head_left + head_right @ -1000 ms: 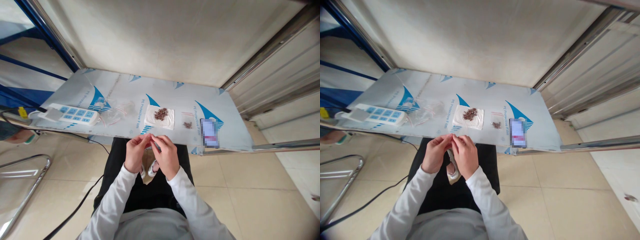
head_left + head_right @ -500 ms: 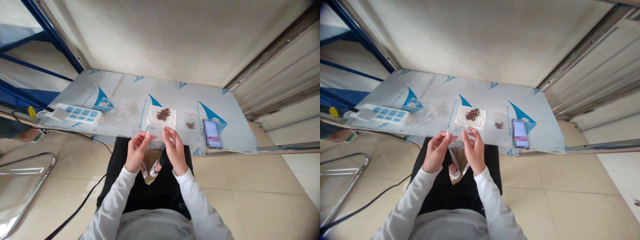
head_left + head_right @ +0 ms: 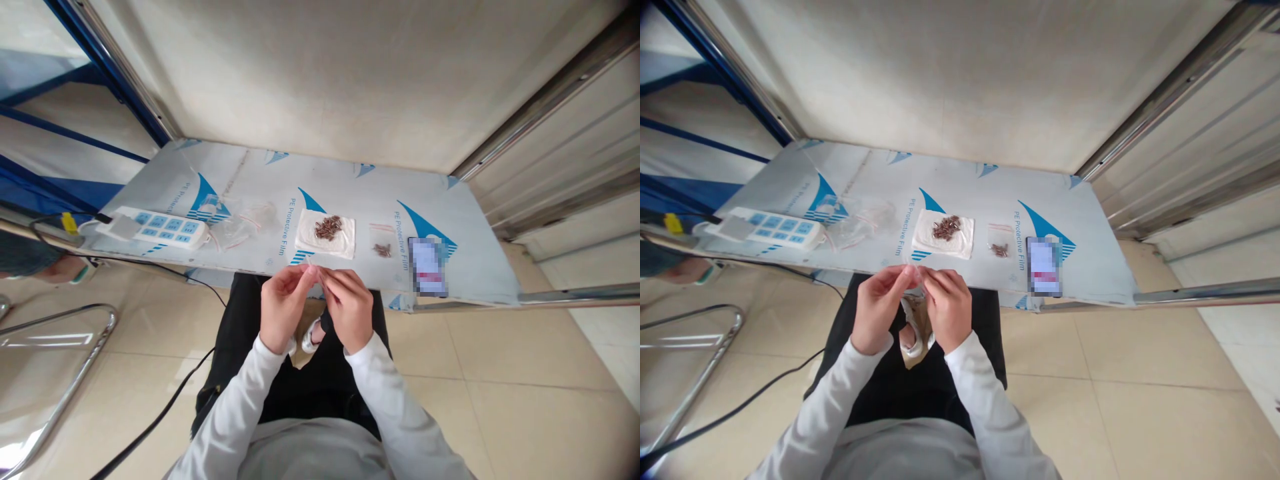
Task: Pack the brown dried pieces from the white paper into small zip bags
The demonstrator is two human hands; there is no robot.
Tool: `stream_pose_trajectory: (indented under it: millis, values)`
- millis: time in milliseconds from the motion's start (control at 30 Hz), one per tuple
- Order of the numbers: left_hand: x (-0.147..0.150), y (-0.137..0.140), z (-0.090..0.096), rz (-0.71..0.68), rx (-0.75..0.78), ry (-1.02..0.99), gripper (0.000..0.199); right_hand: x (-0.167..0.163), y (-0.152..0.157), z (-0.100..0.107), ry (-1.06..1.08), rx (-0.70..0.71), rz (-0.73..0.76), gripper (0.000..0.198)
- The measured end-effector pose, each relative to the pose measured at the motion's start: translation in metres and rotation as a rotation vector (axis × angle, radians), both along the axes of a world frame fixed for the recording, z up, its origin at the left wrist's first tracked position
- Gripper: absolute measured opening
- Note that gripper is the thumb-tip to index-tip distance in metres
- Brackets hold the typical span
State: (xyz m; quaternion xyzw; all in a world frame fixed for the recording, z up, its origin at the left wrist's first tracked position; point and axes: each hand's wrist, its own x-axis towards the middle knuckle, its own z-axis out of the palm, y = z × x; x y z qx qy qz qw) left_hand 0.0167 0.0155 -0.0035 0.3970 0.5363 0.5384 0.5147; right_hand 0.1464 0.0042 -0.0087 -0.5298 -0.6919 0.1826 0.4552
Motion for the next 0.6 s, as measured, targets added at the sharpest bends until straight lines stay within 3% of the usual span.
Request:
stream_pose_trajectory:
  millis: [167,267,367,433,533,600]
  values:
    - [0.003,0.007,0.003,-0.026,-0.134,-0.115,0.027,0.001,-0.002,0.008,0.049,-0.142,0.084,0.032]
    - [0.002,0.011,-0.001,-0.096,-0.142,-0.141,0.026,0.003,0.003,0.012,0.12,-0.251,0.088,0.021]
    - [-0.003,0.017,-0.007,-0.188,-0.148,-0.162,0.03,0.01,0.012,0.008,0.111,-0.316,0.206,0.031]
    - [-0.008,0.021,-0.007,-0.222,-0.141,-0.032,0.032,0.016,0.019,0.003,0.042,-0.331,0.209,0.036]
    - [-0.011,0.02,0.0,-0.181,-0.073,0.442,0.026,0.023,0.026,-0.003,-0.146,-0.271,0.012,0.025]
    - [-0.01,0.017,0.007,-0.133,0.058,0.728,0.021,0.024,0.028,-0.003,-0.217,-0.215,-0.107,0.016]
